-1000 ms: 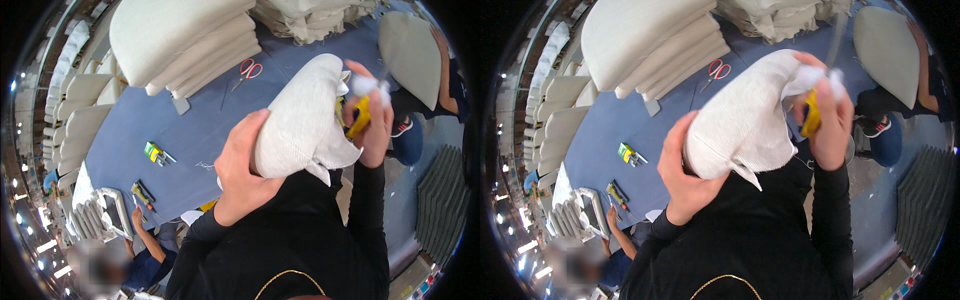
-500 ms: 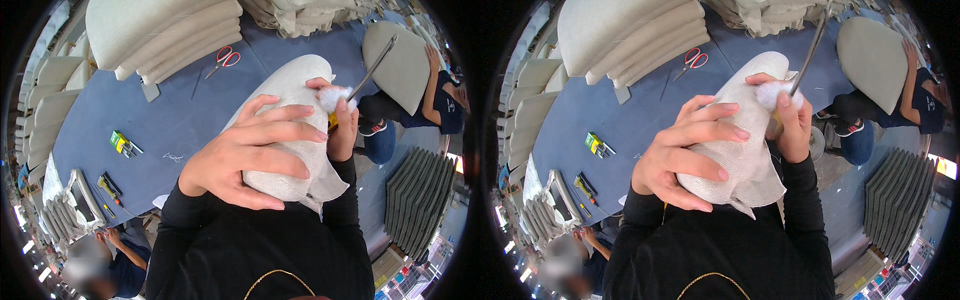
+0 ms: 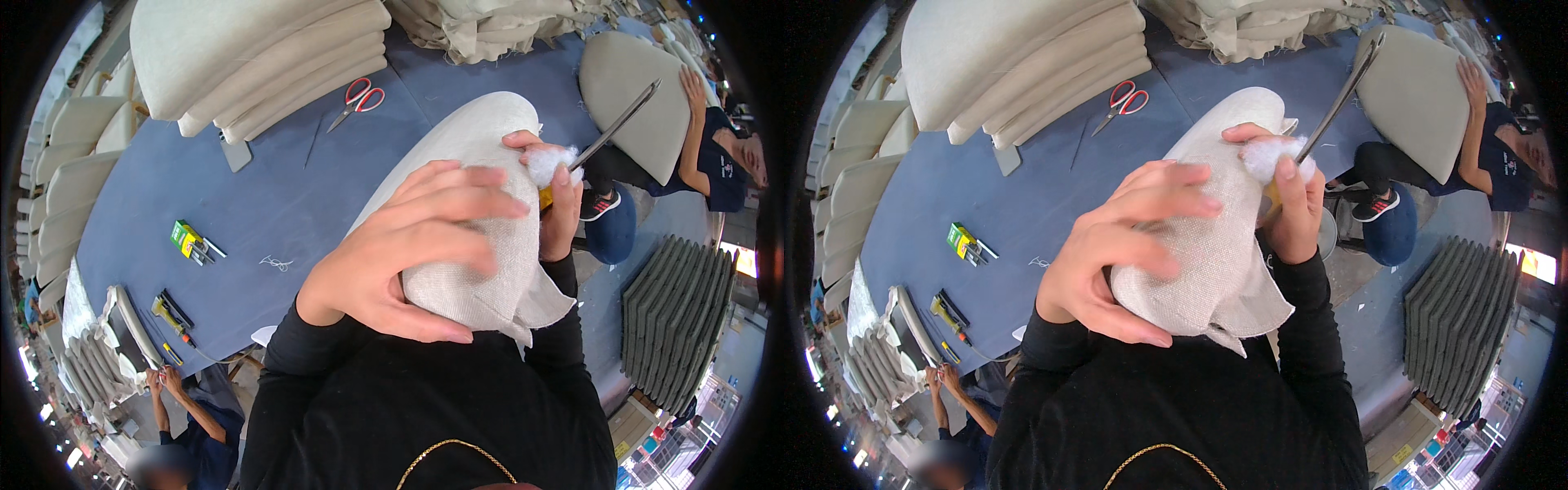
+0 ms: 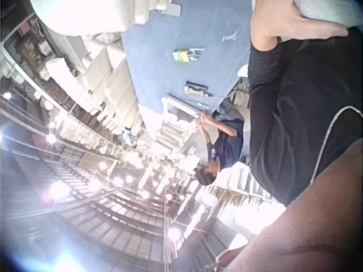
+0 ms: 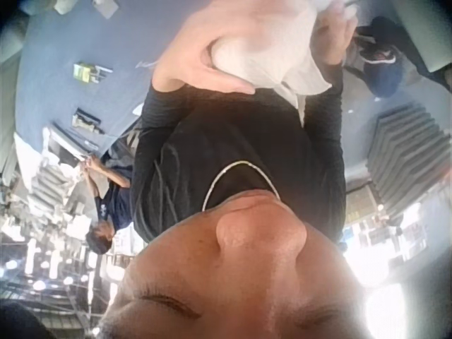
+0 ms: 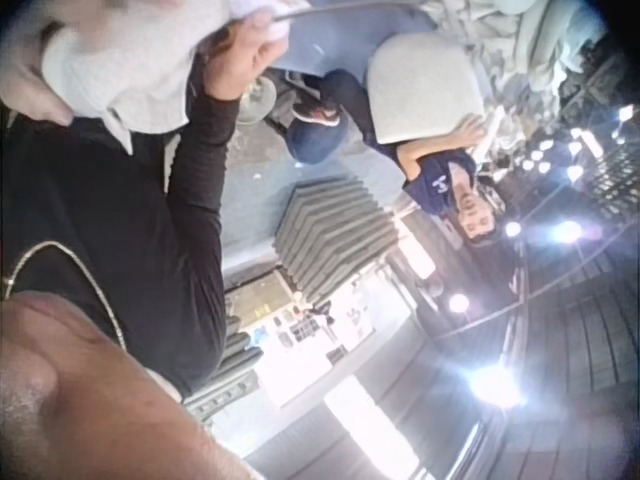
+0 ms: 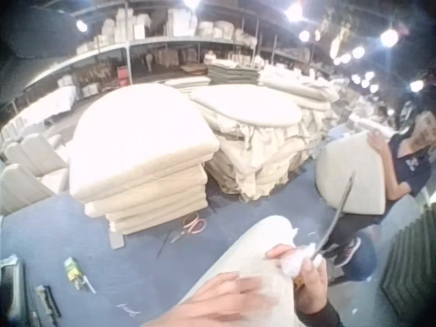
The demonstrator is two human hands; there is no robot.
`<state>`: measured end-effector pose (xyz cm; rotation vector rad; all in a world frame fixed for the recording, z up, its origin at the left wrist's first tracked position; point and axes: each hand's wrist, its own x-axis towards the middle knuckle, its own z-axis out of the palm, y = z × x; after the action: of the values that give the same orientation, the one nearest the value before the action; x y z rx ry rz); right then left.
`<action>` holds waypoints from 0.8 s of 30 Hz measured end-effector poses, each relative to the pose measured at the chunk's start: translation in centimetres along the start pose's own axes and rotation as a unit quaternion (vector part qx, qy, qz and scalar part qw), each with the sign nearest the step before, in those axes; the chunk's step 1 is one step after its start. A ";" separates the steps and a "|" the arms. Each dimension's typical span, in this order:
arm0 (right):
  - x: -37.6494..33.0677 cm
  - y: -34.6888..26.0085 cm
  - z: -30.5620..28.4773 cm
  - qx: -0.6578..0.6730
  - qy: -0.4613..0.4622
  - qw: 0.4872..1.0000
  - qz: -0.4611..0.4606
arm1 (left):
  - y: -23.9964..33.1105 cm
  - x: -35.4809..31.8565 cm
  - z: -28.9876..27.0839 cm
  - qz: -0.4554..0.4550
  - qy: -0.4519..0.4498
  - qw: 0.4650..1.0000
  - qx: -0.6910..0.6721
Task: The person stuffs white cotton-like filling into a beige fabric cushion cover using a yellow-handled screwdriver to push the material inside. They repeatedly pack the filling and adjust the cover to distribute the stuffing evenly.
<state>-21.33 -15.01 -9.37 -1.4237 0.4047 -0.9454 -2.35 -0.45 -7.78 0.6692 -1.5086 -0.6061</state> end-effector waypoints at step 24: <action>1.0 0.6 0.4 0.007 -0.014 1.000 -0.009 | -1.6 2.0 -2.0 0.076 -0.089 0.993 -0.006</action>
<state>-20.26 -15.57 -9.62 -1.4288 0.3653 -0.9401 -0.27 -2.97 -7.46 0.4950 -1.7032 -0.5704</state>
